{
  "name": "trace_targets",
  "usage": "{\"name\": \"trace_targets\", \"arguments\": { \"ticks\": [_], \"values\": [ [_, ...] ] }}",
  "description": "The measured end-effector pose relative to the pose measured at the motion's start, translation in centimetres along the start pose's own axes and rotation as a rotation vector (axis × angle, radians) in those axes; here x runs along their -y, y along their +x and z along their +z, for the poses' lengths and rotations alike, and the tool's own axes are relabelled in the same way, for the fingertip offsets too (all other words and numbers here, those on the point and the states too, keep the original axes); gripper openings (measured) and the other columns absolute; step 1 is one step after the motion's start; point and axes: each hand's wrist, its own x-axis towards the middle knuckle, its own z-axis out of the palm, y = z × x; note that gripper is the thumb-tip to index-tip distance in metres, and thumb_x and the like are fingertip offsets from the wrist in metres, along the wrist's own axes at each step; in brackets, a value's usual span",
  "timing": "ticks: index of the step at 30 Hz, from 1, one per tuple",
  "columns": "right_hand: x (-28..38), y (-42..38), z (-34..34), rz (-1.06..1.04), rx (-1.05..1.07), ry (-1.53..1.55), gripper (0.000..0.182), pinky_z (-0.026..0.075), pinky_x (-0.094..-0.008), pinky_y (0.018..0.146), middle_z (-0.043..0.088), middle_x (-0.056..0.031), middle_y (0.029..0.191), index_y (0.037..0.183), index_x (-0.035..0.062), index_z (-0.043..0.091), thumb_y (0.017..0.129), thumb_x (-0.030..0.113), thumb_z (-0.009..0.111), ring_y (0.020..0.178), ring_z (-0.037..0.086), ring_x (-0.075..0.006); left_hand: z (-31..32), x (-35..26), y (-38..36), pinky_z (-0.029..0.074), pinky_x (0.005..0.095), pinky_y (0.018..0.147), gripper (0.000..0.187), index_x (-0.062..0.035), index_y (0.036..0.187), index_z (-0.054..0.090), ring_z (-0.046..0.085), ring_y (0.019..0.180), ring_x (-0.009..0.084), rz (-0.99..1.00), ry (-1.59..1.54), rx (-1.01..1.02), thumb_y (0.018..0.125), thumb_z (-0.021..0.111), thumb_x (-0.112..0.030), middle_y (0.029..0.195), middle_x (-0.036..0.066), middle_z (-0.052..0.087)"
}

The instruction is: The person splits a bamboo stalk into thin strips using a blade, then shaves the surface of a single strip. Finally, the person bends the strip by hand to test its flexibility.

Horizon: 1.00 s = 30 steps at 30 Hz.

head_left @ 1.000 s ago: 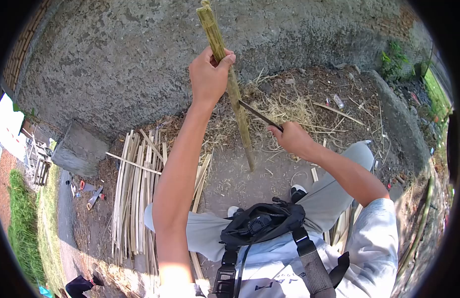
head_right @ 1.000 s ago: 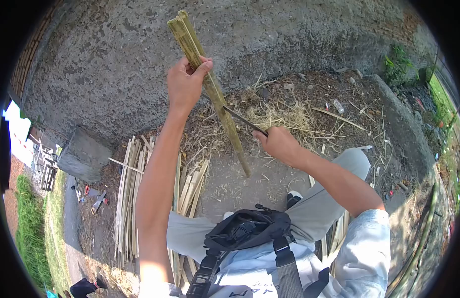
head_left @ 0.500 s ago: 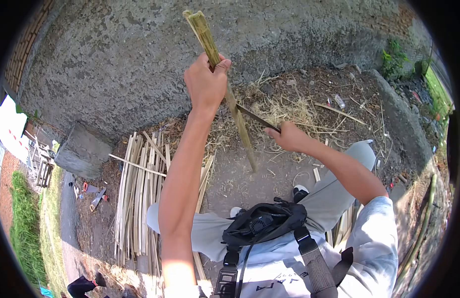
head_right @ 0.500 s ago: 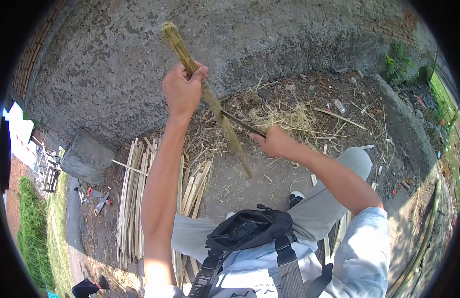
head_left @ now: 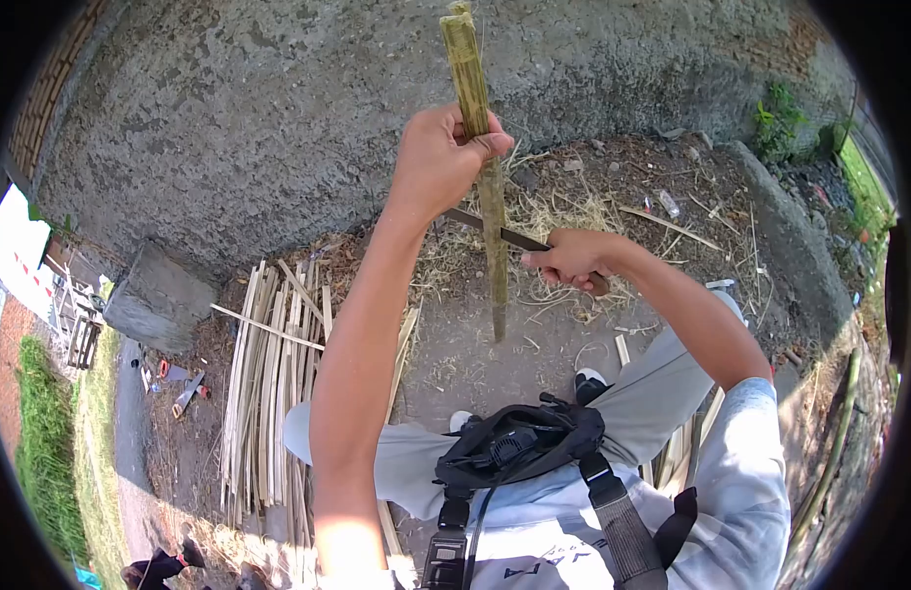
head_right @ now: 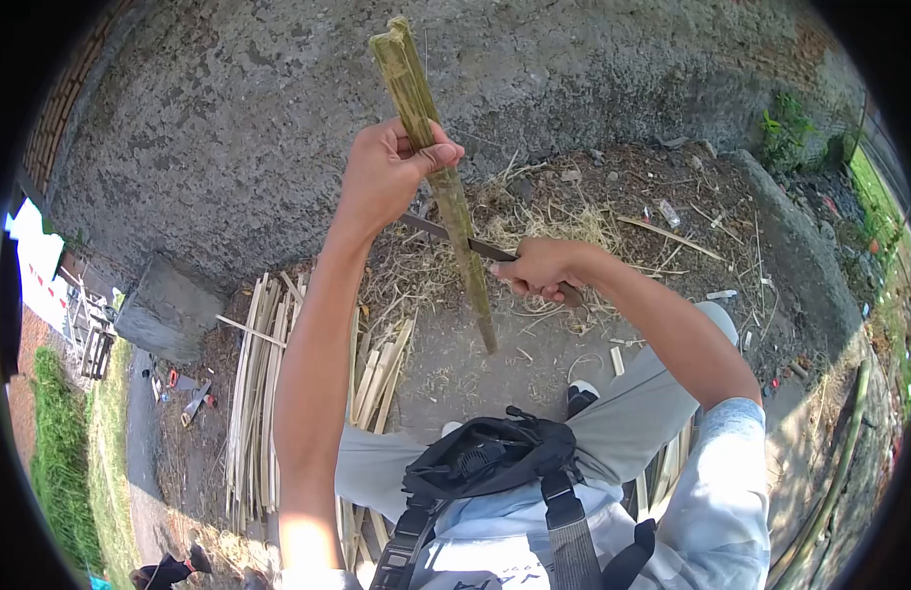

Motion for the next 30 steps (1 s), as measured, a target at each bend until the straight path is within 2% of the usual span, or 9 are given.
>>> {"name": "trace_targets", "arguments": {
  "ticks": [1, 2, 5, 6, 10, 18, 21, 24, 30],
  "values": [
    [0.2, 0.4, -0.2, 0.022, 0.034, -0.014, 0.052, 0.034, -0.0308, 0.039, 0.041, 0.0023, 0.05, 0.064, 0.0057, 0.052, 0.1, 0.044, 0.051, 0.038, 0.036, -0.0106, 0.0, 0.4, -0.1, 0.054, 0.0285, 0.073, 0.006, 0.0, 0.088, 0.067, 0.068, 0.079, 0.0128, -0.001, 0.018, -0.031, 0.086, 0.071, -0.004, 0.083, 0.007, 0.072],
    [-0.2, 1.4, -0.1, 0.007, -0.008, -0.047, 0.048, 0.041, -0.0365, 0.041, 0.05, -0.004, 0.051, 0.07, -0.0002, 0.058, 0.099, 0.038, 0.053, 0.038, 0.046, -0.0169, 0.2, 0.9, 0.1, 0.054, 0.0281, 0.072, 0.007, -0.0001, 0.088, 0.067, 0.067, 0.077, 0.0122, -0.001, 0.032, -0.065, 0.086, 0.071, -0.004, 0.082, 0.006, 0.072],
    [0.8, 1.2, 3.0, -0.059, -0.414, -0.228, 0.043, 0.049, -0.0433, 0.049, 0.06, -0.0161, 0.057, 0.079, -0.0078, 0.063, 0.097, 0.03, 0.054, 0.047, 0.061, -0.0288, 1.0, 0.4, 0.9, 0.052, 0.0271, 0.067, 0.009, -0.0004, 0.088, 0.067, 0.066, 0.072, 0.0107, 0.015, 0.161, -0.205, 0.085, 0.073, -0.006, 0.078, 0.006, 0.071],
    [0.3, 2.1, 3.3, -0.117, -0.482, -0.239, 0.042, 0.054, -0.0472, 0.062, 0.066, -0.0261, 0.069, 0.087, -0.0124, 0.065, 0.096, 0.027, 0.055, 0.065, 0.069, -0.0398, 1.4, 0.3, 0.6, 0.051, 0.0268, 0.065, 0.01, -0.0004, 0.088, 0.067, 0.065, 0.07, 0.0103, 0.006, 0.217, -0.254, 0.085, 0.073, -0.007, 0.076, 0.006, 0.07],
    [-0.7, 3.6, 3.0, -0.178, -0.575, -0.344, 0.043, 0.055, -0.0489, 0.071, 0.067, -0.0277, 0.078, 0.086, -0.0103, 0.067, 0.096, 0.03, 0.055, 0.075, 0.068, -0.0441, 2.0, 0.3, 0.2, 0.048, 0.0274, 0.061, 0.012, -0.0005, 0.088, 0.066, 0.063, 0.065, 0.0103, 0.066, 0.27, -0.32, 0.084, 0.074, -0.008, 0.072, 0.006, 0.069],
    [-1.2, 5.3, 2.0, -0.289, -0.761, -0.595, 0.034, 0.056, -0.0497, 0.073, 0.068, -0.0282, 0.084, 0.09, -0.0039, 0.07, 0.093, 0.026, 0.055, 0.082, 0.068, -0.0445, 2.1, 0.4, -1.1, 0.047, 0.0288, 0.059, 0.01, -0.0005, 0.087, 0.068, 0.06, 0.062, 0.0107, 0.084, 0.302, -0.39, 0.083, 0.074, -0.006, 0.07, 0.006, 0.068],
    [-1.1, 5.8, 1.4, -0.267, -0.759, -0.633, 0.031, 0.056, -0.0494, 0.072, 0.068, -0.027, 0.085, 0.089, -0.0019, 0.071, 0.092, 0.024, 0.054, 0.082, 0.068, -0.0436, 2.6, 0.2, -1.3, 0.047, 0.0392, 0.059, 0.011, -0.0007, 0.084, 0.067, 0.064, 0.059, 0.0295, 0.128, 0.257, -0.419, 0.081, 0.073, -0.009, 0.066, 0.014, 0.066],
    [-0.8, 5.4, 1.4, -0.24, -0.762, -0.634, 0.03, 0.056, -0.0494, 0.072, 0.068, -0.0264, 0.085, 0.088, -0.0008, 0.071, 0.092, 0.023, 0.054, 0.082, 0.069, -0.043, 2.7, -0.6, -1.7, 0.048, 0.0285, 0.061, 0.009, 0.0002, 0.087, 0.067, 0.062, 0.063, 0.011, 0.059, 0.311, -0.385, 0.084, 0.073, -0.006, 0.07, 0.006, 0.068],
    [-1.6, 5.1, 2.7, -0.297, -0.734, -0.518, 0.035, 0.056, -0.0497, 0.072, 0.068, -0.0263, 0.082, 0.085, -0.0042, 0.068, 0.093, 0.027, 0.056, 0.082, 0.068, -0.0441, 0.9, -0.4, -0.9, 0.051, 0.0294, 0.069, 0.011, 0.0013, 0.09, 0.066, 0.066, 0.076, 0.012, -0.049, 0.22, -0.273, 0.085, 0.072, -0.007, 0.086, 0.007, 0.071]
  ]
}}
